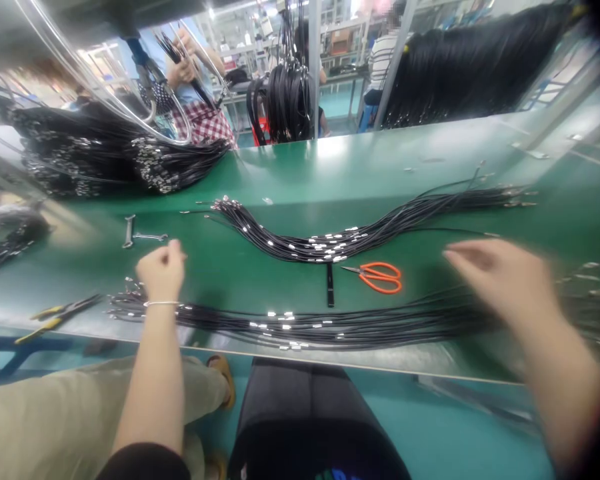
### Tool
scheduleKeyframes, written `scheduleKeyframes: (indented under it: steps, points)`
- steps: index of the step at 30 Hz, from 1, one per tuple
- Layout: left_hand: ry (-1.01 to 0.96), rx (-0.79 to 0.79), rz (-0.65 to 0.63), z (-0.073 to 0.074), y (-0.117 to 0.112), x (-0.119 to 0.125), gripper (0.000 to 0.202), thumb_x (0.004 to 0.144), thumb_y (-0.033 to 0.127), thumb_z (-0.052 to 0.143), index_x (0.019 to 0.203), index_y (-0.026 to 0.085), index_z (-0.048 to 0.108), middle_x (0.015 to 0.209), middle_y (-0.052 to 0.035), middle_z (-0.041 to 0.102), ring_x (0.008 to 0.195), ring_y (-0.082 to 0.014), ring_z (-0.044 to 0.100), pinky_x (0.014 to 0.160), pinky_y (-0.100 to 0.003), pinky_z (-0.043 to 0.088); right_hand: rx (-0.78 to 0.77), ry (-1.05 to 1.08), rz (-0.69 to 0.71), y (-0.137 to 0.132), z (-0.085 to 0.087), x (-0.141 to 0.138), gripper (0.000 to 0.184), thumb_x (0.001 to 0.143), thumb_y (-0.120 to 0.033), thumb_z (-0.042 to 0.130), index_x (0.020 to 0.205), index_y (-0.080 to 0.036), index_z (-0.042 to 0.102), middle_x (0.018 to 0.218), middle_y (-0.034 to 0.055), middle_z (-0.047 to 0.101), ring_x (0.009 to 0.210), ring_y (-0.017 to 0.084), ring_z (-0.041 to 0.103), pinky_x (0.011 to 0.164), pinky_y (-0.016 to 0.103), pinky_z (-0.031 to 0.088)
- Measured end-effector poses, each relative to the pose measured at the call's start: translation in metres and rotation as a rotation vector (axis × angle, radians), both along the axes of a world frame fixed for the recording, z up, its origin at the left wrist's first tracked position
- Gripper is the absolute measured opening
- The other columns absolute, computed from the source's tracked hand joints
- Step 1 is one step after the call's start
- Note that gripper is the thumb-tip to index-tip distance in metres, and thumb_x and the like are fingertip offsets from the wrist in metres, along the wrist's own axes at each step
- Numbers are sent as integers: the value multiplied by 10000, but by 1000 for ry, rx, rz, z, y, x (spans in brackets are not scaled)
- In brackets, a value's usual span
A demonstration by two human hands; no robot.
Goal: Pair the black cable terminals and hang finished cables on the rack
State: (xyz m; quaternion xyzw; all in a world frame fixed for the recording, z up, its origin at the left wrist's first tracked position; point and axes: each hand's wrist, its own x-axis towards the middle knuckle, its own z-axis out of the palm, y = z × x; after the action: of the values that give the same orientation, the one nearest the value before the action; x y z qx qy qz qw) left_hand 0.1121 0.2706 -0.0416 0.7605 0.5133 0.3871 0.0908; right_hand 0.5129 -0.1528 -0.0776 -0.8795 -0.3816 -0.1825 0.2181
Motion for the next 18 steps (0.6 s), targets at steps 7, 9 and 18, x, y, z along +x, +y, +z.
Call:
scheduleKeyframes:
  steps: [7, 9, 18]
  points:
    - [-190, -457, -1029, 6, -98, 155, 478, 978, 472, 415, 800, 145, 715, 558, 4, 590, 478, -95, 481, 534, -216, 383, -299, 14, 368, 131, 4, -37, 233, 893, -270, 608, 1100, -220, 702, 1159, 49, 657, 957, 188, 656, 718, 274, 518]
    - [-214, -584, -1175, 3, -112, 174, 481, 986, 480, 396, 832, 144, 703, 542, 13, 580, 476, -91, 479, 552, -212, 396, -329, -5, 354, 138, 3, -37, 204, 863, -255, 647, 1056, -221, 706, 1100, 50, 669, 882, 195, 662, 629, 272, 490]
    - [-195, -809, -1203, -24, -105, 175, 534, 868, 596, 590, 761, 88, 716, 518, -34, 598, 412, -73, 414, 458, -207, 332, -173, -10, 225, 132, 19, -31, 234, 994, -328, 447, 1004, -204, 645, 987, 68, 704, 865, 224, 667, 649, 299, 452]
